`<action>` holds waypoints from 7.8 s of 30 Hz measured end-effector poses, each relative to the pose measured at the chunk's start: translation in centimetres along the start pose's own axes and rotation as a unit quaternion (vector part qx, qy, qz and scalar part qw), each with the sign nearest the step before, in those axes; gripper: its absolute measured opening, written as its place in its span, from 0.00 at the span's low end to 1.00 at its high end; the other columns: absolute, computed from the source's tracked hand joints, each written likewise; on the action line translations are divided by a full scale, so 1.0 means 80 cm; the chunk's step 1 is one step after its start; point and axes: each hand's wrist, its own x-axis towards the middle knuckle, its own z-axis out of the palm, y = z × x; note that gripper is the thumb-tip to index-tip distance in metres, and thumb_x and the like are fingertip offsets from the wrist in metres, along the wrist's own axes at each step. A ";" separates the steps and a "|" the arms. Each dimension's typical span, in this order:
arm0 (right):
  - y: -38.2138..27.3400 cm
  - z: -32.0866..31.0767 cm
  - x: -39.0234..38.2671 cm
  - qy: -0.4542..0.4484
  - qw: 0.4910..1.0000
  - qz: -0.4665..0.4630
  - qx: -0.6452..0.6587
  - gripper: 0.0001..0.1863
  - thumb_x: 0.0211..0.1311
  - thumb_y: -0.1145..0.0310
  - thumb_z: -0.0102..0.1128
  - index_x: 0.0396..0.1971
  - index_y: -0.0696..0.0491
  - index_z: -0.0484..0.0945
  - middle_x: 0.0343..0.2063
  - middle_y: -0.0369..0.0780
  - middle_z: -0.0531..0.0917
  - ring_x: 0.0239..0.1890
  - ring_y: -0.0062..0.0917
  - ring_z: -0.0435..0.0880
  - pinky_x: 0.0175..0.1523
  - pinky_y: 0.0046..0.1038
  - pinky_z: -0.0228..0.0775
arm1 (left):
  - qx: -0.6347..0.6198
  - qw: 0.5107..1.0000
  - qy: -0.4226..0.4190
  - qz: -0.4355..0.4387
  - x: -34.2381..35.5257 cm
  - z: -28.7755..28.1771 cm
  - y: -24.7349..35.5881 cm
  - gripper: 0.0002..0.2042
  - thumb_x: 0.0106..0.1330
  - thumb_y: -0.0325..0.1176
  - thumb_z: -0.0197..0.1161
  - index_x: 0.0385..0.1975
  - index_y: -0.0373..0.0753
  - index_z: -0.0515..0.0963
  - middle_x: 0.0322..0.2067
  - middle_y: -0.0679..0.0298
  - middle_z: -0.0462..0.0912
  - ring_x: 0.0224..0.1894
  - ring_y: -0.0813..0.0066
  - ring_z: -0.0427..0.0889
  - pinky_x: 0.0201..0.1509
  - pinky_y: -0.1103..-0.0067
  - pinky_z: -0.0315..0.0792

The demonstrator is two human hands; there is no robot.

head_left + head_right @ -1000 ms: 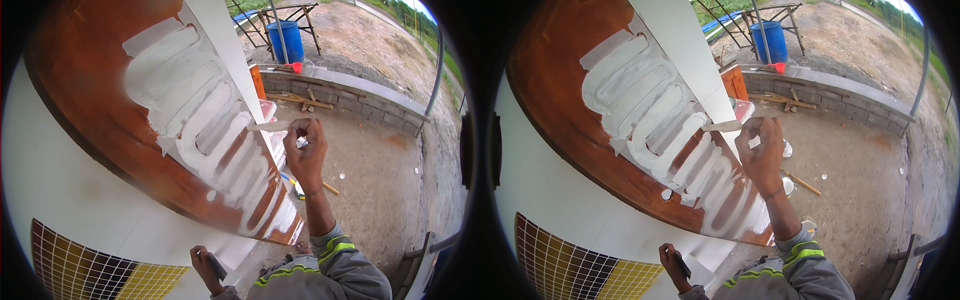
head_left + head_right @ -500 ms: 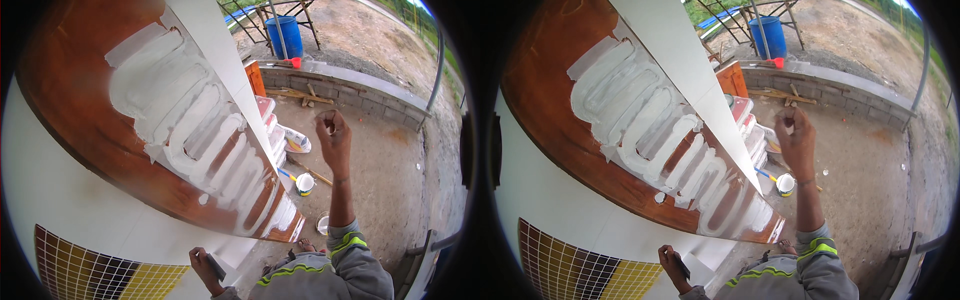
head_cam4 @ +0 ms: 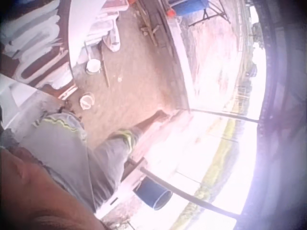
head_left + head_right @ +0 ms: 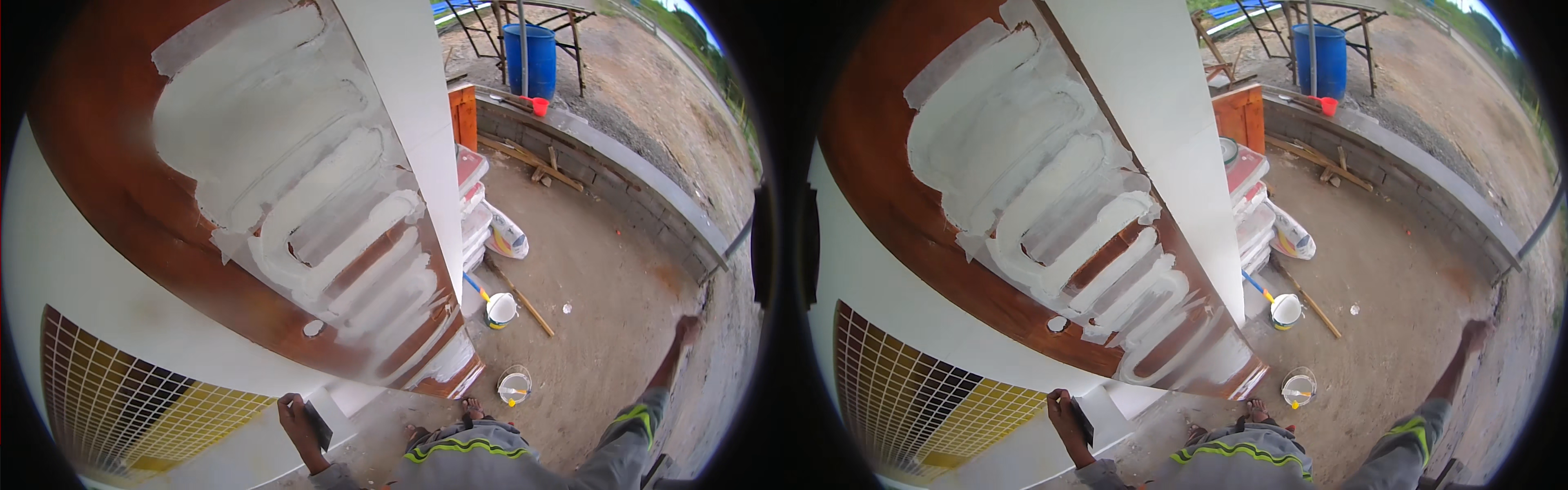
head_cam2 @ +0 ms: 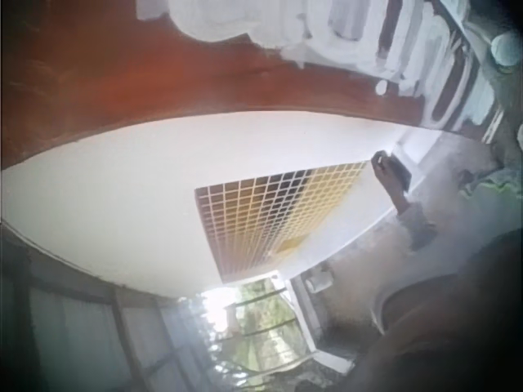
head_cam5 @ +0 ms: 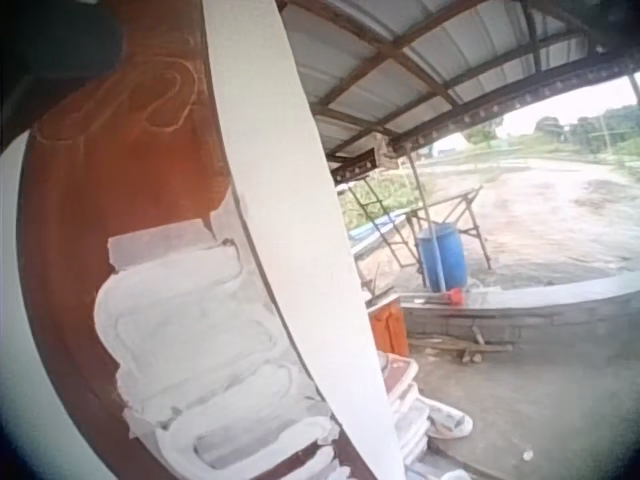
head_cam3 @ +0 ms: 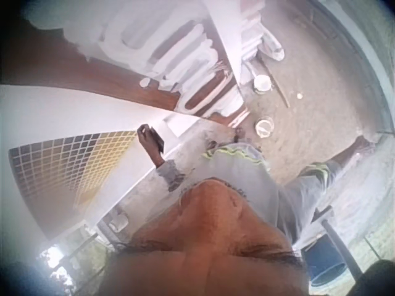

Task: The person applies white putty to a wooden pillar using a putty knife and their fingers. They smooth the paste into carved lettering on the wood surface in an outdoor covered work area.

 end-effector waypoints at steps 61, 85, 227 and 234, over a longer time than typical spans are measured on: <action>-0.484 -0.553 -0.650 -0.168 0.458 -0.461 0.742 0.09 0.51 0.79 0.65 0.29 0.56 0.73 0.25 0.39 0.77 0.31 0.33 0.75 0.36 0.33 0.69 | -0.139 0.986 0.088 0.000 -0.100 -0.006 -0.022 0.06 0.70 0.36 0.55 0.35 0.42 0.70 0.16 0.74 0.61 0.15 0.88 0.58 0.19 0.86 0.53; -0.496 -0.535 -0.649 -0.175 0.459 -0.436 0.754 0.10 0.49 0.82 0.63 0.30 0.57 0.71 0.25 0.40 0.76 0.30 0.32 0.75 0.35 0.33 0.69 | -0.135 0.988 0.081 0.009 -0.096 -0.006 -0.022 0.06 0.70 0.36 0.54 0.35 0.42 0.70 0.16 0.74 0.62 0.15 0.88 0.59 0.19 0.86 0.54; -0.276 0.356 0.005 -0.652 0.534 -0.538 0.011 0.23 0.64 0.45 0.53 0.37 0.54 0.76 0.20 0.43 0.80 0.18 0.31 0.82 0.20 0.34 0.76 | -0.194 0.741 0.176 0.618 -0.770 0.265 0.314 0.09 0.74 0.39 0.46 0.31 0.44 0.67 0.20 0.65 0.75 0.31 0.69 0.76 0.52 0.66 0.67; -0.232 0.325 -0.020 -0.691 0.544 -0.473 0.051 0.24 0.63 0.45 0.54 0.34 0.55 0.76 0.21 0.43 0.81 0.16 0.31 0.81 0.19 0.33 0.75 | -0.290 0.739 0.184 0.579 -0.785 0.282 0.304 0.10 0.75 0.40 0.45 0.30 0.46 0.65 0.18 0.66 0.73 0.29 0.70 0.75 0.52 0.65 0.67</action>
